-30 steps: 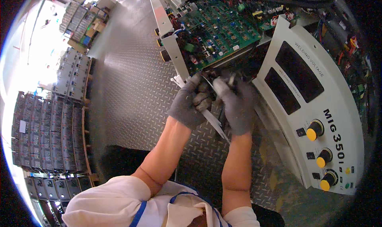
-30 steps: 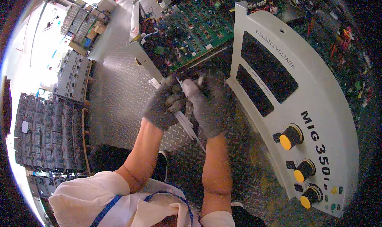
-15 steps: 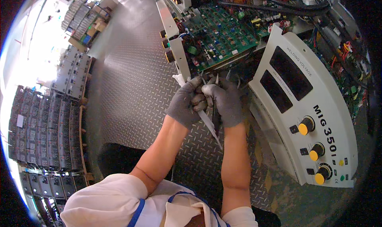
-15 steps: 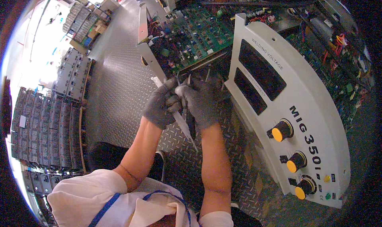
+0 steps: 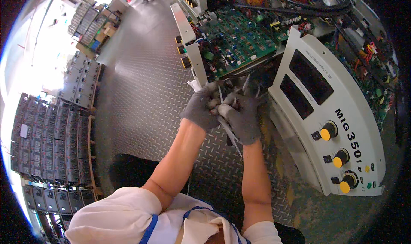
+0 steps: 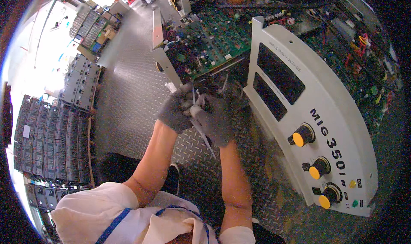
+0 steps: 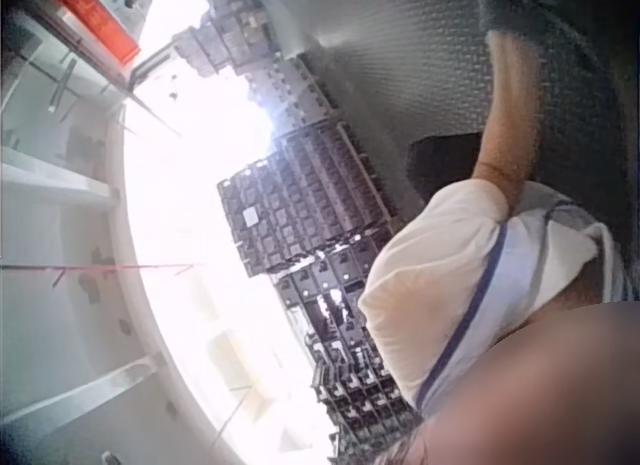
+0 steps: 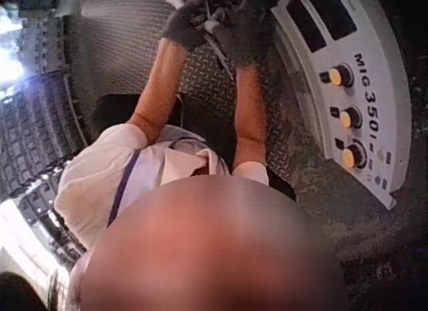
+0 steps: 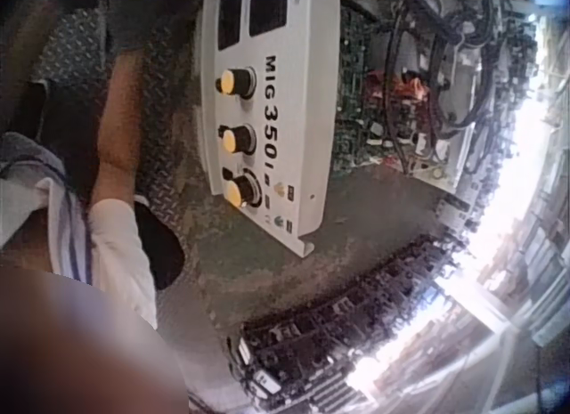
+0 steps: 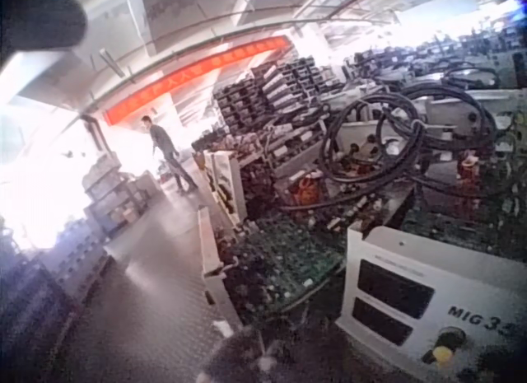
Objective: Organizing and securing internal wiring components inside industrial welding machines using pliers and zip ties.
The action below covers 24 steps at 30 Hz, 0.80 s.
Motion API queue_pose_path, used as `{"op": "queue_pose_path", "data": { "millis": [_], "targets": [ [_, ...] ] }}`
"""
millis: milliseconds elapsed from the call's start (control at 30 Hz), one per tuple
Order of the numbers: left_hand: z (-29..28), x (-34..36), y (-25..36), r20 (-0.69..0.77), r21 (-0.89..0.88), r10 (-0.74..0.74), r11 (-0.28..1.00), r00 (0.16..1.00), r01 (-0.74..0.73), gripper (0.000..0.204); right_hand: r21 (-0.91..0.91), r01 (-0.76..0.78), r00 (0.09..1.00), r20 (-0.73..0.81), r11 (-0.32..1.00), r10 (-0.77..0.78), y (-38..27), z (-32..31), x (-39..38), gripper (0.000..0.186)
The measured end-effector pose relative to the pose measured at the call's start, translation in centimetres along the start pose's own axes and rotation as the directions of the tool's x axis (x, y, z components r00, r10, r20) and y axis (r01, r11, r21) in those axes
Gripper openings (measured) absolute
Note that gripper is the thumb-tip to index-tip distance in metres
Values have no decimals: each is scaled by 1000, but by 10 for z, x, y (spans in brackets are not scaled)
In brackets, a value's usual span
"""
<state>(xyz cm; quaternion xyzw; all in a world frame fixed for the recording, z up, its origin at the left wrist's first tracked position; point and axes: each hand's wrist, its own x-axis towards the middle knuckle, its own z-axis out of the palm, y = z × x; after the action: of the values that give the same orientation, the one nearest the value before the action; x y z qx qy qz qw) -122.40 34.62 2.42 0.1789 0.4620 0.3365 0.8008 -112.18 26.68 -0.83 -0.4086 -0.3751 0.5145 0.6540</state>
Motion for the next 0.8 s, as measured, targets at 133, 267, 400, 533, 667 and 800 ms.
{"op": "queue_pose_path", "data": {
  "millis": [133, 267, 400, 533, 667, 800],
  "targets": [
    [1, -3, -5, 145, -36, 2, 999, 989, 4, 12, 43, 103, 971, -223, 994, -91, 5, 6, 1, 6],
    [-3, -8, 2, 197, -45, -73, 996, 978, 83, 12, 143, 273, 901, -384, 951, -200, 10, -5, 15, 15],
    [2, -10, 4, 274, 29, -3, 1000, 962, -5, 11, 260, 122, 981, -180, 958, -76, 9, -3, 14, 14],
    [1, -11, -1, 322, -197, -59, 972, 945, 128, 12, -36, 290, 789, -557, 956, -260, 2, 0, 20, 14],
    [-10, -7, 2, 279, -107, 3, 994, 960, 28, 9, -489, 282, 722, -459, 826, -518, 2, -2, 23, 20],
    [-7, -11, 8, 327, -128, -67, 985, 943, 115, 12, -268, 371, 752, -475, 889, -457, 11, -1, 33, 22]
  ]
}}
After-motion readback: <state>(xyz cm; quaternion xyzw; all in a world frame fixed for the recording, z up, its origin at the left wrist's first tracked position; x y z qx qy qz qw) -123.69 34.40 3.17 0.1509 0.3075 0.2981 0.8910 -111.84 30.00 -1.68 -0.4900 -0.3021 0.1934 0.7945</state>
